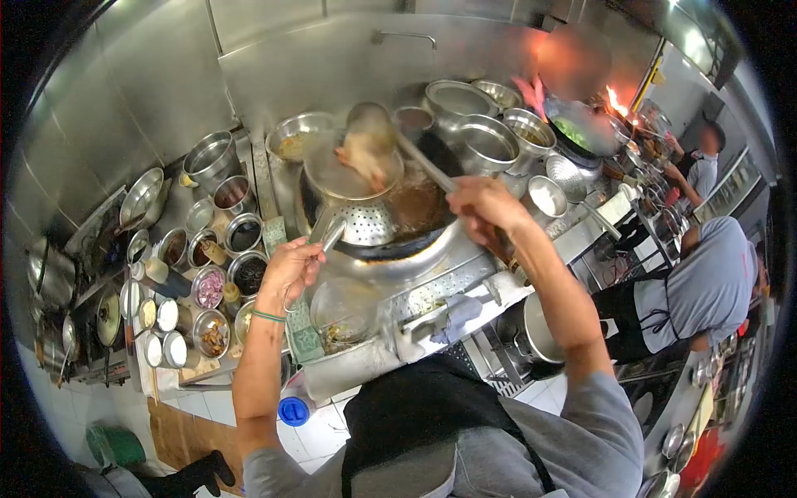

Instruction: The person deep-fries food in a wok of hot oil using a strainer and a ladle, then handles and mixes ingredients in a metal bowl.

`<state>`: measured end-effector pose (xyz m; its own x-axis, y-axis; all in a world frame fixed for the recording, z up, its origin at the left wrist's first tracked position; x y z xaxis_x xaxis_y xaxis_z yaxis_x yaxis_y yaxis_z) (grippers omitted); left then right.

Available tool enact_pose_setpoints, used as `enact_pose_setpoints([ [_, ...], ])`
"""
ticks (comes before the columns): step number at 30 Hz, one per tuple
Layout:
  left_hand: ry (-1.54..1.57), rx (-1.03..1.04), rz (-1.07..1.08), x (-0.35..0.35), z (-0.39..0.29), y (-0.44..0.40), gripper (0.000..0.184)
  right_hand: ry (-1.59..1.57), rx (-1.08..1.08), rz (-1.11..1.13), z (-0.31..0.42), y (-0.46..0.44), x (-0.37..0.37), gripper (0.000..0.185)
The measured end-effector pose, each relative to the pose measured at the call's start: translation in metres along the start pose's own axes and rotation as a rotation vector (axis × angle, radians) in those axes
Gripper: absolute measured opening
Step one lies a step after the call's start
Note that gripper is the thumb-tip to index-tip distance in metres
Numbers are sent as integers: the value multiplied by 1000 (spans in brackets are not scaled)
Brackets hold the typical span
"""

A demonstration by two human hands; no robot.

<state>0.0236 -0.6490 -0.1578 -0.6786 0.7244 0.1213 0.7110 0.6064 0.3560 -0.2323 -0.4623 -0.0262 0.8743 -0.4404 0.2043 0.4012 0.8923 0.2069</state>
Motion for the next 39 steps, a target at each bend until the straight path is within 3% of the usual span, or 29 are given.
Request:
enact_pose_setpoints([
  [3,-1,-5,-9,0,-1,0,48,366,-213,-116,1,4,-6,50],
  [6,7,-5,-56,-4,-4,7,33,360,-311,-144,0,6,-20,55],
  [11,-3,53,-61,-14,-29,6,25,471,-188,-166,-18,-8,-62,35],
  [15,-22,112,-86,-20,-51,6,21,435,-266,-196,-44,-26,-73,42],
  [22,-59,134,-116,-17,-74,12,19,322,-182,-143,-82,-58,-73,45],
  [23,-62,136,-116,-18,-74,12,18,315,-220,-142,-84,-62,-71,31],
  [26,-52,141,-128,-18,-73,14,16,47,64,-123,-88,-55,-61,15],
  [30,-48,117,-132,-27,-57,9,12,-915,280,-87,-95,-59,-59,15],
  [31,-49,112,-129,-29,-52,7,11,-972,259,28,-89,-60,-56,15],
  [39,-62,42,-94,-15,-25,-15,19,-1063,226,164,-39,-31,-29,15],
])
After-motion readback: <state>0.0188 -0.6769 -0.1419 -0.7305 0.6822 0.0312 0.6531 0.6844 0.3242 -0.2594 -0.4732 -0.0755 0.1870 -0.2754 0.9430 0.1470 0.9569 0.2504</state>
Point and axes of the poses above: each hand's wrist, its own y-axis away from the middle knuckle, its own x-axis out of the palm, z = x × y, the point moved 9 cm from there along -y, towards the middle knuckle, and after that the axes turned 15 degrees about -y, right-handed, at the moved point
